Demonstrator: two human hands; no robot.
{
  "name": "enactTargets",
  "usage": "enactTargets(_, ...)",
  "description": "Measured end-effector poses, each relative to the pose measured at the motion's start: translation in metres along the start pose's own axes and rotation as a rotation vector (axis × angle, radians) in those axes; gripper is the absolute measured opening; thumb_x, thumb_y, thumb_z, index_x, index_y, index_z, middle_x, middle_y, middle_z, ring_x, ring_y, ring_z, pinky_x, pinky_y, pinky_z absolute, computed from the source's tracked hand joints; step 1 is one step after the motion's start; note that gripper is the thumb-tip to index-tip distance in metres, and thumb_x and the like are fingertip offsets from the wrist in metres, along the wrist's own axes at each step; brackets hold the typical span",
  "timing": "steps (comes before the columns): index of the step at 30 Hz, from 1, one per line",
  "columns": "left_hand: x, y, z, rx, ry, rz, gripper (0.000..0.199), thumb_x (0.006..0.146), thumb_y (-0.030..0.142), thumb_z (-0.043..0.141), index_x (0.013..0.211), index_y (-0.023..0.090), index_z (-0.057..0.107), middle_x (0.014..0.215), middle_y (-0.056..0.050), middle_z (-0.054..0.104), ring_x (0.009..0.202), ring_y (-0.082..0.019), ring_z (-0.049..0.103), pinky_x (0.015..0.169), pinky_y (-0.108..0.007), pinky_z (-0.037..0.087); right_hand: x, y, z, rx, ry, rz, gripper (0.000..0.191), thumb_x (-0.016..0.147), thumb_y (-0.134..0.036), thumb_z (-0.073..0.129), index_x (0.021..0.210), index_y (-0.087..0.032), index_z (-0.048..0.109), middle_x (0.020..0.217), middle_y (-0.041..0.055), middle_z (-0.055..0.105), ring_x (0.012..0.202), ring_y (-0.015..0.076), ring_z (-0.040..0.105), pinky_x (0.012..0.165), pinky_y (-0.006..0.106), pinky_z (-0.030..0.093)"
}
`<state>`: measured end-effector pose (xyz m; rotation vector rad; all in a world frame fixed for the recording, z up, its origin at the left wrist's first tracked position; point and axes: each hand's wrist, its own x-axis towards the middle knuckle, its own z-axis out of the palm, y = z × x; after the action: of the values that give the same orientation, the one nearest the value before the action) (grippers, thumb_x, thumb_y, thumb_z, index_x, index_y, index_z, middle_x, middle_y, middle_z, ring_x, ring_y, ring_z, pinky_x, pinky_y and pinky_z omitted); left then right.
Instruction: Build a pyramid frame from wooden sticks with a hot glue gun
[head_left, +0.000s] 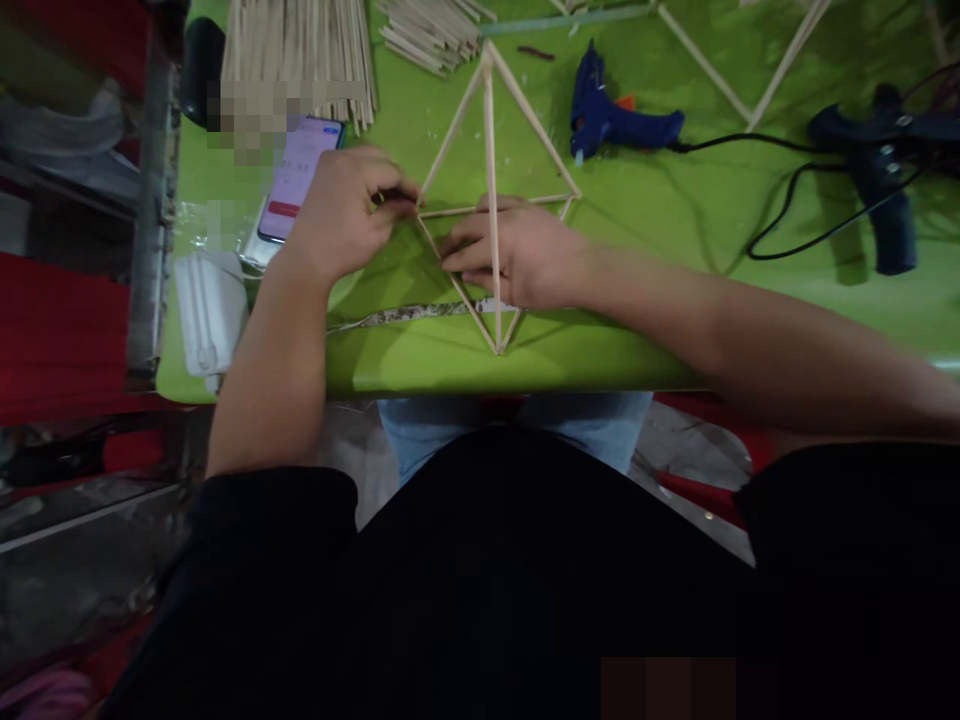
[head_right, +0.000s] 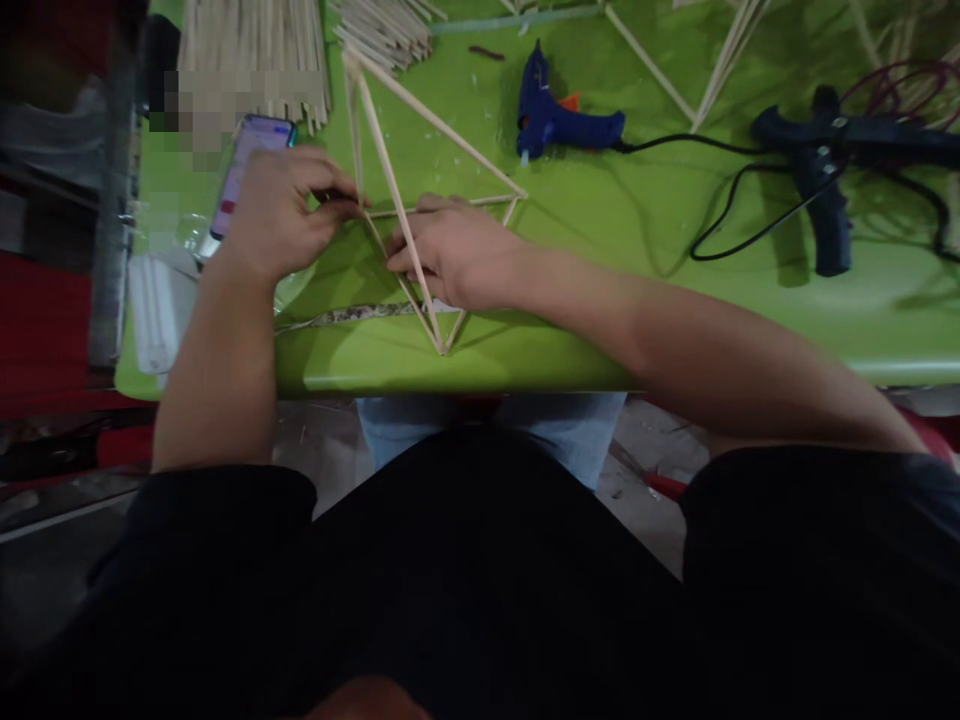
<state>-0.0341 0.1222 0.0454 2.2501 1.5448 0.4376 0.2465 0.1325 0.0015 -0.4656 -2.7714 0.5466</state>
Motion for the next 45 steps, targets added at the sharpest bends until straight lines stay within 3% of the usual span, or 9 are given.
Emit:
enactTargets(5, 0.001, -0.001, 0.004, 0.014, 0.051, 0.041, 0.058, 0.107, 0.078, 0.068, 0.110, 0.024, 0.088, 0.108, 0.000, 0.082, 0.102, -0.017, 0.062, 0.102, -0.041, 0.052, 0.000, -0.005, -0.007, 0.022, -0.052, 0.054, 0.042, 0.111, -0.044, 0.053, 0.133, -0.029, 0.085, 0.153, 0.0025, 0.078, 0.137, 0.0319, 0.069, 0.129, 0.056, 0.046)
enactTargets(12, 0.002, -0.004, 0.008, -0.025, 0.119, 0.063, 0.061, 0.101, 0.088, 0.064, 0.106, 0.033, 0.090, 0.108, -0.006, 0.086, 0.101, -0.028, 0.071, 0.103, -0.054, 0.058, 0.001, -0.008, -0.011, 0.025, -0.071, 0.014, 0.048, 0.110, -0.042, 0.047, 0.133, -0.025, 0.085, 0.155, 0.0050, 0.077, 0.140, 0.0324, 0.069, 0.131, 0.055, 0.045)
enactTargets(20, 0.005, -0.004, 0.010, -0.013, 0.107, 0.067, 0.048, 0.104, 0.078, 0.066, 0.103, 0.035, 0.088, 0.106, -0.001, 0.085, 0.098, -0.024, 0.068, 0.102, -0.051, 0.059, 0.000, -0.012, -0.015, 0.061, -0.082, 0.051, 0.048, 0.114, -0.044, 0.045, 0.132, -0.026, 0.085, 0.155, 0.0042, 0.078, 0.137, 0.0323, 0.069, 0.132, 0.053, 0.046)
enactTargets(28, 0.007, -0.010, 0.015, -0.018, 0.124, 0.082, 0.040, 0.106, 0.066, 0.072, 0.104, 0.029, 0.087, 0.105, -0.002, 0.084, 0.097, -0.020, 0.067, 0.104, -0.044, 0.057, 0.000, -0.005, -0.006, 0.022, -0.045, 0.005, 0.046, 0.113, -0.039, 0.046, 0.133, -0.026, 0.085, 0.152, 0.0064, 0.079, 0.137, 0.0348, 0.073, 0.130, 0.057, 0.049)
enactTargets(34, 0.010, -0.013, 0.020, -0.039, 0.181, 0.129, 0.041, 0.103, 0.058, 0.075, 0.105, 0.020, 0.090, 0.102, -0.008, 0.085, 0.092, -0.020, 0.068, 0.096, -0.043, 0.056, 0.000, -0.004, -0.007, 0.008, -0.054, -0.028, 0.043, 0.112, -0.038, 0.049, 0.136, -0.028, 0.083, 0.154, 0.0066, 0.078, 0.138, 0.0339, 0.074, 0.134, 0.061, 0.046)
enactTargets(40, 0.009, -0.011, 0.017, -0.017, 0.138, 0.087, 0.026, 0.102, 0.052, 0.078, 0.105, 0.029, 0.090, 0.105, -0.005, 0.087, 0.094, -0.022, 0.070, 0.098, -0.044, 0.058, 0.000, -0.005, -0.008, 0.029, -0.069, 0.019, 0.052, 0.111, -0.045, 0.044, 0.140, -0.028, 0.083, 0.158, 0.0043, 0.076, 0.140, 0.0301, 0.072, 0.137, 0.056, 0.042)
enactTargets(45, 0.006, -0.005, 0.014, -0.013, 0.117, 0.086, 0.030, 0.103, 0.053, 0.076, 0.103, 0.026, 0.089, 0.105, -0.008, 0.085, 0.100, -0.025, 0.072, 0.104, -0.047, 0.060, -0.003, -0.005, -0.012, 0.092, -0.073, 0.105, 0.049, 0.109, -0.052, 0.050, 0.143, -0.035, 0.081, 0.159, -0.0002, 0.076, 0.145, 0.0286, 0.068, 0.141, 0.050, 0.040)
